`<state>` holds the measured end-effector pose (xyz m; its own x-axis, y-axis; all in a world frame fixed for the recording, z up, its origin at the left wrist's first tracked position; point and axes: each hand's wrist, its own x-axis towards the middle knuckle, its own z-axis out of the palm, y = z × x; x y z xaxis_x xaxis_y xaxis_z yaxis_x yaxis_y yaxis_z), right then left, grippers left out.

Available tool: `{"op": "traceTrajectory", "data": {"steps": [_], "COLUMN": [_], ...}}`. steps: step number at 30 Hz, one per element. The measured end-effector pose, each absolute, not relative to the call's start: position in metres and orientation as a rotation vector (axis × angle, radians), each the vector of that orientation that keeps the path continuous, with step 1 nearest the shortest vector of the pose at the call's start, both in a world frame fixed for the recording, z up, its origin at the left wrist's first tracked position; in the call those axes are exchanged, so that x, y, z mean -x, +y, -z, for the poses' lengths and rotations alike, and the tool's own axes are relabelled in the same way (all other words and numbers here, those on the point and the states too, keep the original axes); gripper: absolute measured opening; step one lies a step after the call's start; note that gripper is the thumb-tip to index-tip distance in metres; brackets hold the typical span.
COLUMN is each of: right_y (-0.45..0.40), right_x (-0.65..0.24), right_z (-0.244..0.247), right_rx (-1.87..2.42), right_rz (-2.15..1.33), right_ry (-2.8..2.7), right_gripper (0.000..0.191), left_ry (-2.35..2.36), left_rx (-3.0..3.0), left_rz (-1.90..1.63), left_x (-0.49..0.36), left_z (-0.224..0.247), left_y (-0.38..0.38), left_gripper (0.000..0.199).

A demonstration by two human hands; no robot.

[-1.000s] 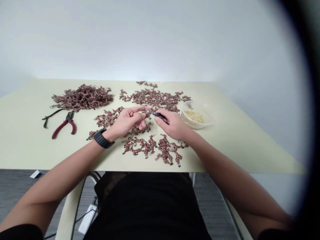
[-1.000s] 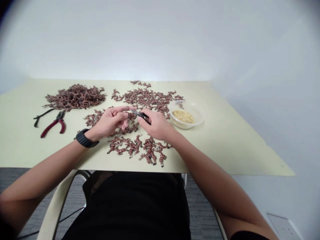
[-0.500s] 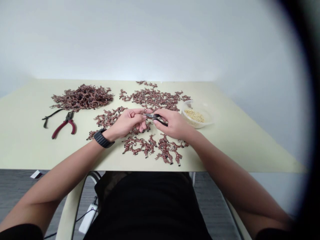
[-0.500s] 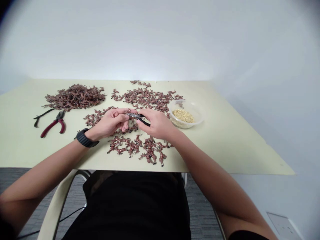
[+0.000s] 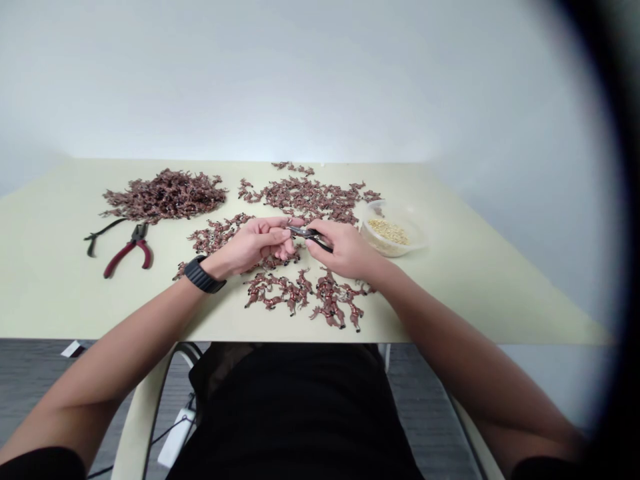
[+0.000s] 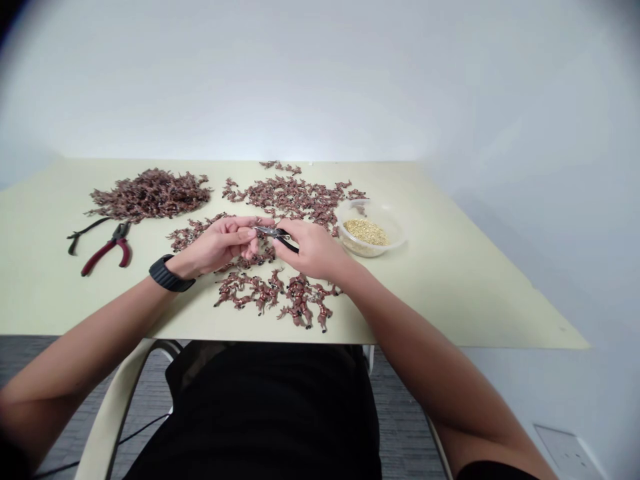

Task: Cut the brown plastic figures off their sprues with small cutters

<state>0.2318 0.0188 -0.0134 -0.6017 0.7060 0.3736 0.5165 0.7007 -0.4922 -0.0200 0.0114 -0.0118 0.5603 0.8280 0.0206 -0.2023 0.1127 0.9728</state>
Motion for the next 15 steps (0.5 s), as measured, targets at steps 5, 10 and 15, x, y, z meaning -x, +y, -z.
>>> {"op": "traceTrajectory", "data": {"steps": [5,10,15], "right_y": [0.0160,0.0150,0.0160], "right_x": [-0.2264,-0.2247,-0.2235], "right_z": [0.0167,0.0170,0.0202], "right_rx": [0.929,0.911,0.915], "right_rz": [-0.491,-0.523,-0.527], "right_ry": [-2.319,-2.294,-2.276], "right_gripper": [0.032,0.032,0.033], "left_ry": [0.723,0.748,0.731], "left_rx": [-1.417,-1.486,-1.430], "left_rz": [-0.797,-0.782,-0.810], "left_x": [0.0174,0.0159,0.0170], "left_z": [0.0096,0.0087,0.0136], "left_y": [0.0072,0.0064,0.0107], "left_gripper": [0.056,0.055,0.051]}}
